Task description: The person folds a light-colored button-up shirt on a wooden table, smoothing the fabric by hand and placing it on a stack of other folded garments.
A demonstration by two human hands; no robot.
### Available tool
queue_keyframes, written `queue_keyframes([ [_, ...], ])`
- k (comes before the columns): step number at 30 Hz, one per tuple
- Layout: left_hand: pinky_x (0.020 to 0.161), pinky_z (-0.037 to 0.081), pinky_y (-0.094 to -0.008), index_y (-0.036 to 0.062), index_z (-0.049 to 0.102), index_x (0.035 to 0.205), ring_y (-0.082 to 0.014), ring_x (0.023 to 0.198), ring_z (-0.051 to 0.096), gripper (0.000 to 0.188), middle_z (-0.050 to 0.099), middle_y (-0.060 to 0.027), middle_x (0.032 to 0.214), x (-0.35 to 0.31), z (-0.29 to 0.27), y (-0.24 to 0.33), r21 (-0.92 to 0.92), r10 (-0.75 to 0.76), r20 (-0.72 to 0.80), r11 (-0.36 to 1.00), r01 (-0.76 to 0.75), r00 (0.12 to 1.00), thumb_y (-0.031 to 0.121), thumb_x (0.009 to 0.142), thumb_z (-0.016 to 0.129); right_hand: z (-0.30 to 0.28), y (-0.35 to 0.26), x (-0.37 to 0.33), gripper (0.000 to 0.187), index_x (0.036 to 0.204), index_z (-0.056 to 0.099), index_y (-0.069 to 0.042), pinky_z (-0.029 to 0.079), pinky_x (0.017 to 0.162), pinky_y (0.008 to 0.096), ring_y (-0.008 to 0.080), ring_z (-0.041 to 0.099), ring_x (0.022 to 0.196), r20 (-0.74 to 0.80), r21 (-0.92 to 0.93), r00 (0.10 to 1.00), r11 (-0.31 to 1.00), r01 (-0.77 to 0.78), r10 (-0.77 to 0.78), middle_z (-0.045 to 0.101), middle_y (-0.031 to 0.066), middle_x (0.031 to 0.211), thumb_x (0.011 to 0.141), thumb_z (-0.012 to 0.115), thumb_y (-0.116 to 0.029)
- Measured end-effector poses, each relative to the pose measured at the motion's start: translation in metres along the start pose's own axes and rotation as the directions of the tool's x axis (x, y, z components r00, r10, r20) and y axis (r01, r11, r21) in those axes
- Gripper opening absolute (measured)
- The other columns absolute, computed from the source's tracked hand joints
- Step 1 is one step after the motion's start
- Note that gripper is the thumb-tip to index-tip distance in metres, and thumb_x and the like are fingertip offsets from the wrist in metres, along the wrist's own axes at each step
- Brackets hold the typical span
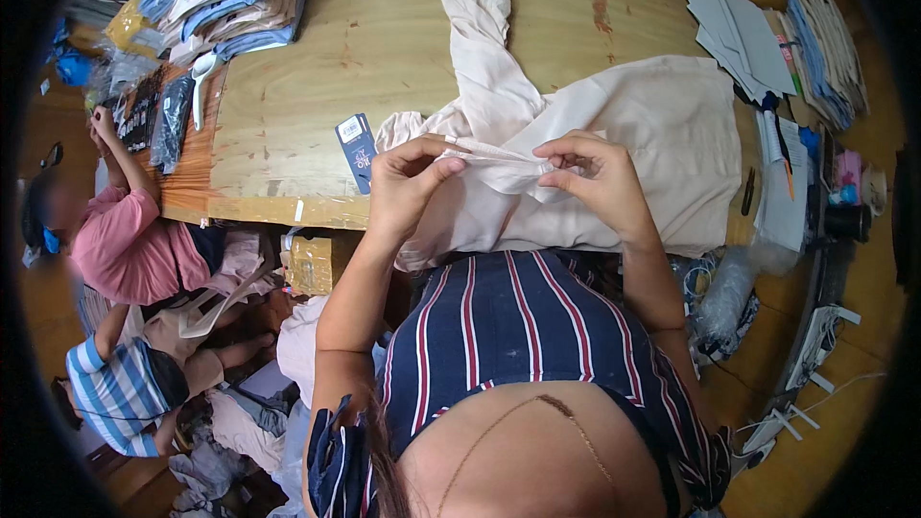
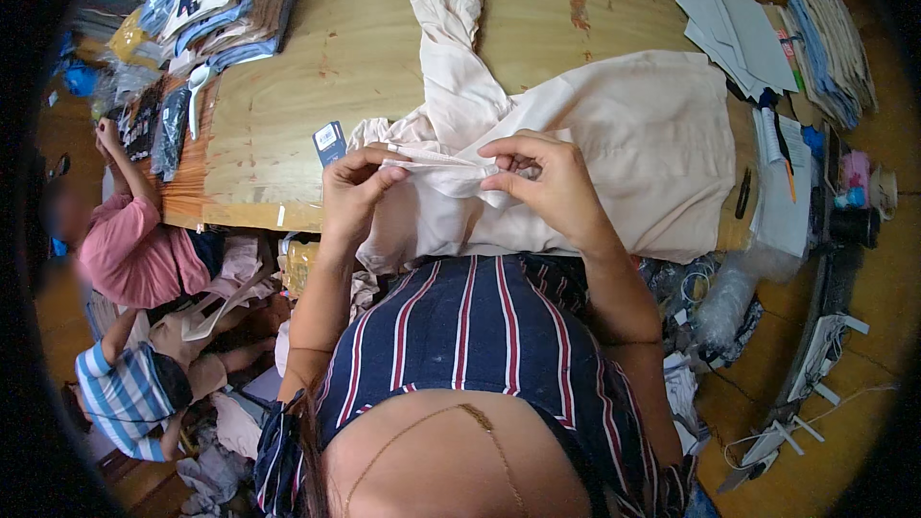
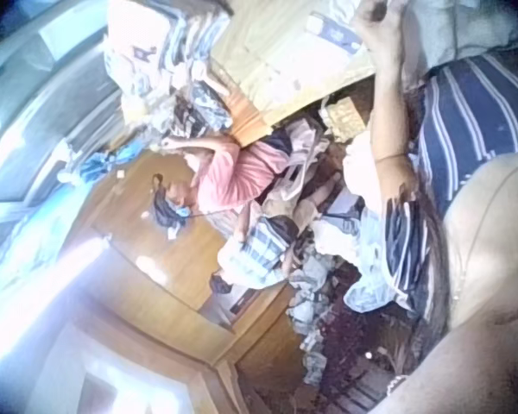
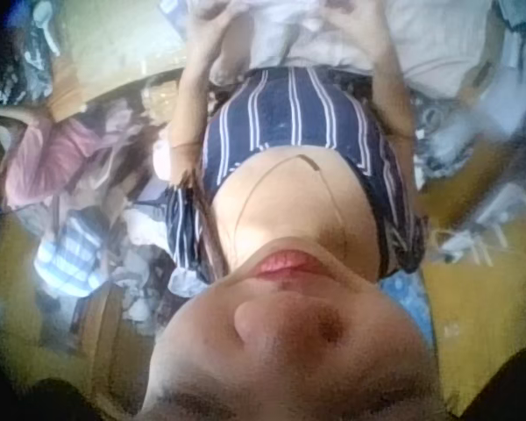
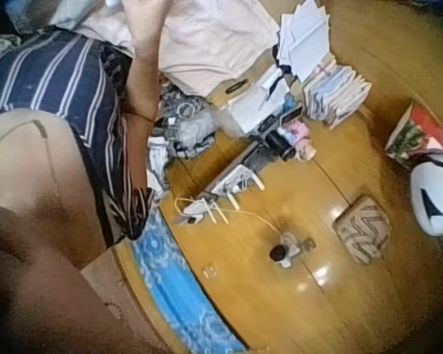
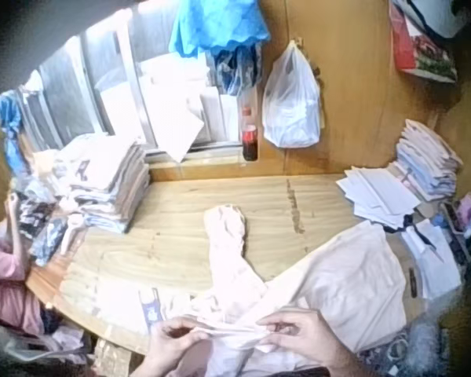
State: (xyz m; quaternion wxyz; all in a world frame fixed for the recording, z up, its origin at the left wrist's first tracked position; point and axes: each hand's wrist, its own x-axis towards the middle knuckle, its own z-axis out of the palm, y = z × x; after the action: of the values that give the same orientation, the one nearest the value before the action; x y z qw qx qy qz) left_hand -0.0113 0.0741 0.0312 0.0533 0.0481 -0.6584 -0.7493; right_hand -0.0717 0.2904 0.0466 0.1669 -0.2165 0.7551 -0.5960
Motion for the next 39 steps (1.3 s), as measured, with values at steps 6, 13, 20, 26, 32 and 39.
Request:
queue_keyframes([
  [6, 0.065, 0.043, -0.0212, -0.0027, 0.060, 0.077, -0.0102, 0.070, 0.054, 0.008, 0.060, -0.0062, 0.076, 0.000, 0.006, 0.020, 0.022, 0.035, -0.159, 0.999, -0.032, 0.987, -0.003, 0.069, 0.063, 0.005, -0.010, 0.007, 0.014, 0.082, 0.059, 0.004, 0.044, 0.066, 0.0210, 0.0109, 0.053, 0.075, -0.015, 0.078, 0.999, 0.996, 0.038, -0.037, 0.055, 0.0057, 0.081, 0.068, 0.062, 0.004],
  [13, 0.064, 0.045, -0.0198, -0.0030, 0.056, 0.078, -0.0095, 0.068, 0.055, 0.016, 0.058, -0.0065, 0.073, 0.001, 0.004, 0.020, -0.170, 0.032, -0.226, 0.983, -0.072, 0.974, -0.005, 0.065, 0.066, 0.005, -0.013, 0.007, 0.014, 0.082, 0.059, 0.003, 0.043, 0.066, 0.0210, 0.0106, 0.053, 0.074, -0.036, 0.060, 0.995, 0.994, 0.093, -0.091, 0.056, 0.0058, 0.080, 0.068, 0.062, 0.005],
  [20, 0.063, 0.046, -0.0205, -0.0032, 0.056, 0.082, -0.0111, 0.067, 0.056, 0.019, 0.060, -0.0078, 0.075, 0.000, -0.001, 0.020, -0.085, 0.044, -0.238, 0.994, -0.065, 0.970, -0.005, 0.065, 0.065, 0.008, -0.016, 0.008, 0.013, 0.080, 0.059, 0.003, 0.043, 0.065, 0.0203, 0.0095, 0.053, 0.073, -0.068, 0.043, 0.992, 0.993, 0.108, -0.105, 0.056, 0.0053, 0.079, 0.067, 0.062, 0.005],
  [26, 0.064, 0.044, -0.0199, -0.0029, 0.058, 0.083, -0.0108, 0.070, 0.056, 0.015, 0.060, -0.0065, 0.077, 0.003, 0.003, 0.017, 0.003, 0.067, -0.244, 0.998, -0.068, 0.968, -0.004, 0.069, 0.063, 0.011, -0.010, 0.007, 0.013, 0.080, 0.059, 0.002, 0.041, 0.065, 0.0197, 0.0090, 0.052, 0.072, -0.107, 0.070, 0.991, 0.993, 0.091, -0.084, 0.056, 0.0046, 0.078, 0.067, 0.062, 0.004],
  [32, 0.067, 0.042, -0.0214, -0.0041, 0.056, 0.081, -0.0113, 0.074, 0.053, 0.007, 0.057, -0.0057, 0.082, 0.007, 0.002, 0.013, 0.332, 0.253, -0.078, 0.919, -0.214, 0.964, -0.006, 0.075, 0.054, 0.009, -0.002, 0.006, 0.016, 0.082, 0.060, 0.001, 0.040, 0.065, 0.0202, 0.0086, 0.051, 0.072, -0.122, 0.066, 0.989, 0.993, 0.093, -0.084, 0.056, 0.0039, 0.078, 0.067, 0.064, 0.002],
  [39, 0.066, 0.044, -0.0309, -0.0006, 0.058, 0.080, -0.0261, 0.071, 0.057, 0.010, 0.059, -0.0133, 0.079, 0.025, -0.027, 0.006, 0.824, 0.124, 0.137, 0.537, -0.182, 0.983, 0.003, 0.071, 0.058, -0.030, -0.019, -0.017, 0.014, 0.086, 0.059, 0.001, 0.042, 0.072, 0.0250, 0.0140, 0.055, 0.077, -0.168, -0.092, 0.973, 0.985, 0.146, -0.160, 0.059, 0.0076, 0.081, 0.073, 0.058, -0.002],
])
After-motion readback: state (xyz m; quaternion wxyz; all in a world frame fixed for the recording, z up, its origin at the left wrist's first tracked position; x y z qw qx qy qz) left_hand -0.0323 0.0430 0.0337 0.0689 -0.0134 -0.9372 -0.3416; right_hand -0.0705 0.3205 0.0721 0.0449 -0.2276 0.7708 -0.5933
